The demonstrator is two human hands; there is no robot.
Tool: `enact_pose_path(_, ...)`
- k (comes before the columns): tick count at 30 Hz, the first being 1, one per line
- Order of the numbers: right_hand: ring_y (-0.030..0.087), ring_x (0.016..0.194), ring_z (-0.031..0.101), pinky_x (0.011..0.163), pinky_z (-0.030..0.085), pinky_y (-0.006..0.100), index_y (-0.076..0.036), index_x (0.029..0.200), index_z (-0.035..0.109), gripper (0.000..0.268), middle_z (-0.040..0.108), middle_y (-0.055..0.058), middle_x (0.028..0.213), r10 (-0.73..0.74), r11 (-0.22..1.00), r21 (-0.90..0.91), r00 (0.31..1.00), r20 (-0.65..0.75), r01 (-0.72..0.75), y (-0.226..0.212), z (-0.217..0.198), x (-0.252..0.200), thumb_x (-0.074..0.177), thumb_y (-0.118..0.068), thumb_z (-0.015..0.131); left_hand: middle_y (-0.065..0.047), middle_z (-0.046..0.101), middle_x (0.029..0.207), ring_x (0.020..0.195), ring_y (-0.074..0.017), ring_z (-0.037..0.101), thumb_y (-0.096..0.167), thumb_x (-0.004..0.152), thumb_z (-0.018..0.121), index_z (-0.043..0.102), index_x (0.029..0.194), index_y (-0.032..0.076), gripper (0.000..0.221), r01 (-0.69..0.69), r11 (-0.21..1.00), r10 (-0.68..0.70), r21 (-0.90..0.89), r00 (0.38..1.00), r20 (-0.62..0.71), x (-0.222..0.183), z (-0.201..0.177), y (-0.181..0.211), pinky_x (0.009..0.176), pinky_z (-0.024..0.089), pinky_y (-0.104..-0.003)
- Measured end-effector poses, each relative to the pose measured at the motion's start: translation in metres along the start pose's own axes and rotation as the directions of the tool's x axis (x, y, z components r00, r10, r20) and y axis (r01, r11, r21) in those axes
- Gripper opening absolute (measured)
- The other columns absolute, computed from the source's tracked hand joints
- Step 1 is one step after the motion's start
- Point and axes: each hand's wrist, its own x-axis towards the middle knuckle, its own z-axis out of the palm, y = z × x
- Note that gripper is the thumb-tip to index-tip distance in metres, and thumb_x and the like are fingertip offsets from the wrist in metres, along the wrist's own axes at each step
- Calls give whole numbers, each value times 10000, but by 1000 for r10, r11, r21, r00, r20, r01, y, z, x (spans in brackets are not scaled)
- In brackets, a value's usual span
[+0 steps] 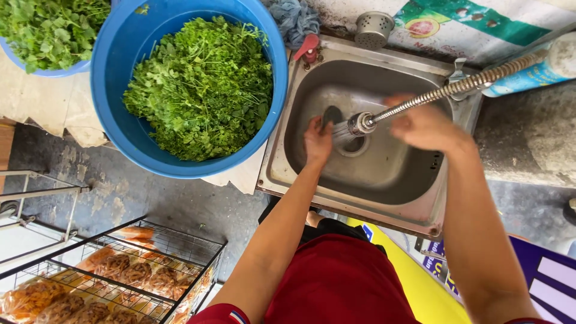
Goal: Washing fresh cilantro in a kitchen sink.
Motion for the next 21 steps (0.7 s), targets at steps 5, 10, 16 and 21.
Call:
enact_pose_path(5,411,1317,553,1061,494,513,7,1452,571,538,564,247,1473,-259,892,-452,830,-494,9,45,-25,16,929,-80,666,-197,771,1097,980,-248,751,101,913,746,653,1255,-28,377,71,995,-55,75,979,-197,0,-8,16,855,572,-346)
enact_pose_path(10,461,1143,588,875,497,603,39,1359,632,488,609,269,1377,-171,836,-493,739,-651,-240,76,-40,48,910,-142,694,-215,773,1017,937,-296,764,130,851,781,741,1148,-3,327,141,953,-53,269,949,-311,-6,-14,56,815,585,-381)
enact_pose_path(16,420,1039,674,864,550,525,-56,1130,760,295,684,214,1141,-69,763,-537,781,-621,-360,79,-42,49,850,-111,681,-195,774,1000,903,-311,766,173,863,766,747,1145,41,312,223,933,-116,283,930,-349,-11,-16,71,787,580,-397)
enact_pose_path(21,421,1074,658,839,538,552,-42,1272,702,283,672,155,1288,-174,833,-482,699,-694,-271,38,-32,10,1005,-128,666,-197,771,982,872,-322,752,186,843,798,769,1108,46,301,268,898,-133,348,921,-366,-7,-14,65,777,571,-407)
